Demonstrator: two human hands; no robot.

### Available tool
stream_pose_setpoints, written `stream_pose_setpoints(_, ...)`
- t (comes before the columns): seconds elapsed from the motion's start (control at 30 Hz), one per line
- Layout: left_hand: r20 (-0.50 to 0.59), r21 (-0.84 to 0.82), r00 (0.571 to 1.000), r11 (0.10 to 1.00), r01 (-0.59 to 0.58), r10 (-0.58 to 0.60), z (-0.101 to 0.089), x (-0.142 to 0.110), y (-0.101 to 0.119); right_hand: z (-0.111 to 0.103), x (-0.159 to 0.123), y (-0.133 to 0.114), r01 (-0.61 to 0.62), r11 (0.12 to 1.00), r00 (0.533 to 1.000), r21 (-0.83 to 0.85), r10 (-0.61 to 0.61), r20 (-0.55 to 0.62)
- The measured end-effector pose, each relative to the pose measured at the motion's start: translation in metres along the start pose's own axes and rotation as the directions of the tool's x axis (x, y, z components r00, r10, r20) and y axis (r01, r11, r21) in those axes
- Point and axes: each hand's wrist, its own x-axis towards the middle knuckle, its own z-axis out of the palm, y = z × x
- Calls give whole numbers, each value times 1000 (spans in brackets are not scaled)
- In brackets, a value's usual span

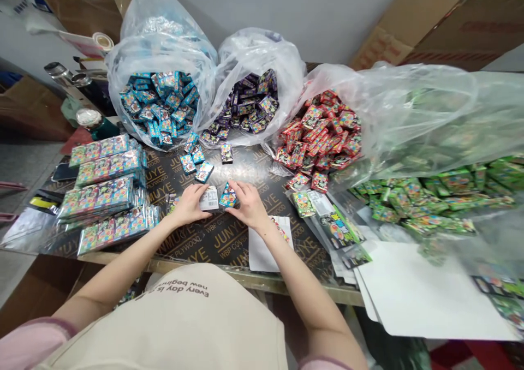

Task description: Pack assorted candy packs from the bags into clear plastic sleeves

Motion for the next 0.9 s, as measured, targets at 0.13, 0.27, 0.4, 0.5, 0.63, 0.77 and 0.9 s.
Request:
stream_pose_setpoints(0.13,-45,-8,994,995,-97,96,0,4,1,-2,-6,-9,-17,999,993,-43,22,116)
stream_pose_setpoints(0.27,-18,-42,987,986,-161,161,0,5,4,-4,-3,-7,33,995,984,96,-50,172)
stream_pose_setpoints(0.4,-22,-66,989,987,-148,146,-1,5,3,0,-3,-6,25,995,990,99,-38,137)
stream_pose_setpoints(0.5,-44,-61,996,995,-81,79,-4,5,-1,6,-8,-10,-58,996,998,69,58,13)
stream_pose_setpoints(0.63,-27,-53,997,996,-72,71,-4,4,-6,11,3,-8,-76,985,996,156,68,53)
stream_pose_setpoints(0.77,15,-64,998,996,-60,61,1,3,-6,16,57,29,-241,970,968,-37,238,-76)
stream_pose_setpoints(0.9,115,-40,987,994,-104,108,10,-2,0,25,123,71,-246,944,960,-218,269,82)
